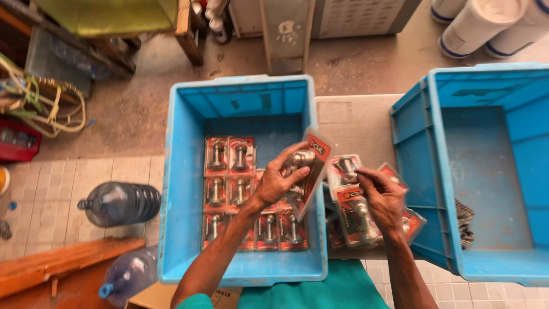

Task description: The person sorts door handle hardware by picking up individual packaged sets from a blue crate, holding them with both hands to look at them, and placing them into another blue crate or aside.

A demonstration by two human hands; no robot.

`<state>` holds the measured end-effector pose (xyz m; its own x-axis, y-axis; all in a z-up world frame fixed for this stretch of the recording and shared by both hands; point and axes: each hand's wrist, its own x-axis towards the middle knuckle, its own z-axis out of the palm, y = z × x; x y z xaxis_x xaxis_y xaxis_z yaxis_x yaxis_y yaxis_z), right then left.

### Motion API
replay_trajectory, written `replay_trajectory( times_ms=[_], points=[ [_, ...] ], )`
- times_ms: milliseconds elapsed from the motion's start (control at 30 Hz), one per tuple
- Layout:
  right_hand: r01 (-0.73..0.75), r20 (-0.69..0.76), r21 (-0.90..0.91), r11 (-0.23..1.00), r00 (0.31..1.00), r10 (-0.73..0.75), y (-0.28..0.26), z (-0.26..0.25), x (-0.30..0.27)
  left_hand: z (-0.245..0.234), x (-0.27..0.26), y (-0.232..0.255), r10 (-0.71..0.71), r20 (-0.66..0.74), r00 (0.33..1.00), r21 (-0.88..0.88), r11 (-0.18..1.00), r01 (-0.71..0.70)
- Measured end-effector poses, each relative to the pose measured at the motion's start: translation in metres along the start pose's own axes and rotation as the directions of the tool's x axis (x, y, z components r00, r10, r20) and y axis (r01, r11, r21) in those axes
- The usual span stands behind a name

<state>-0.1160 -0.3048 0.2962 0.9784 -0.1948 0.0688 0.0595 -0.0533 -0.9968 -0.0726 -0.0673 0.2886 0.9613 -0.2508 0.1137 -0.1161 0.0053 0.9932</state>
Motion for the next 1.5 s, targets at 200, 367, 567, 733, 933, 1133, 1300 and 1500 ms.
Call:
replay_trajectory(
  times_ms=[200, 367, 567, 733, 933, 1133, 1300, 1500],
  points=[
    [0.063, -0.077, -0.208, 0.976, 0.994, -0.081, -0.028, -0.034, -0.017, 0.051, 0.0, -0.002, -0.205, 0.218, 0.954, -0.407, 0.87, 0.28],
    [0.17, -0.089, -0.308, 0.936, 0.975, -0.206, -0.034, -0.046, -0.026, 0.076, -0.002, 0.008, -0.248, 0.323, 0.913, -0.552, 0.734, 0.395],
    [0.186, -0.056, -0.33, 0.926, 0.975, -0.216, -0.022, -0.052, -0.035, 0.091, -0.015, 0.02, -0.244, 0.356, 0.902, -0.622, 0.659, 0.423],
    [0.212, -0.038, -0.295, 0.932, 0.972, -0.234, -0.03, -0.05, -0.037, 0.091, -0.019, 0.021, -0.239, 0.337, 0.911, -0.668, 0.621, 0.41],
    [0.218, -0.023, -0.288, 0.933, 0.972, -0.234, -0.032, -0.047, -0.037, 0.09, -0.023, 0.021, -0.236, 0.326, 0.915, -0.697, 0.594, 0.401],
    [0.216, -0.02, -0.279, 0.935, 0.973, -0.231, -0.033, -0.047, -0.038, 0.09, -0.028, 0.023, -0.238, 0.342, 0.909, -0.71, 0.568, 0.416],
    [0.218, -0.021, -0.297, 0.93, 0.972, -0.235, -0.032, -0.046, -0.04, 0.089, -0.03, 0.028, -0.247, 0.343, 0.906, -0.698, 0.579, 0.422],
    [0.217, -0.027, -0.265, 0.94, 0.972, -0.232, -0.034, -0.045, -0.041, 0.086, -0.033, 0.028, -0.246, 0.351, 0.903, -0.68, 0.596, 0.427]
  ],
)
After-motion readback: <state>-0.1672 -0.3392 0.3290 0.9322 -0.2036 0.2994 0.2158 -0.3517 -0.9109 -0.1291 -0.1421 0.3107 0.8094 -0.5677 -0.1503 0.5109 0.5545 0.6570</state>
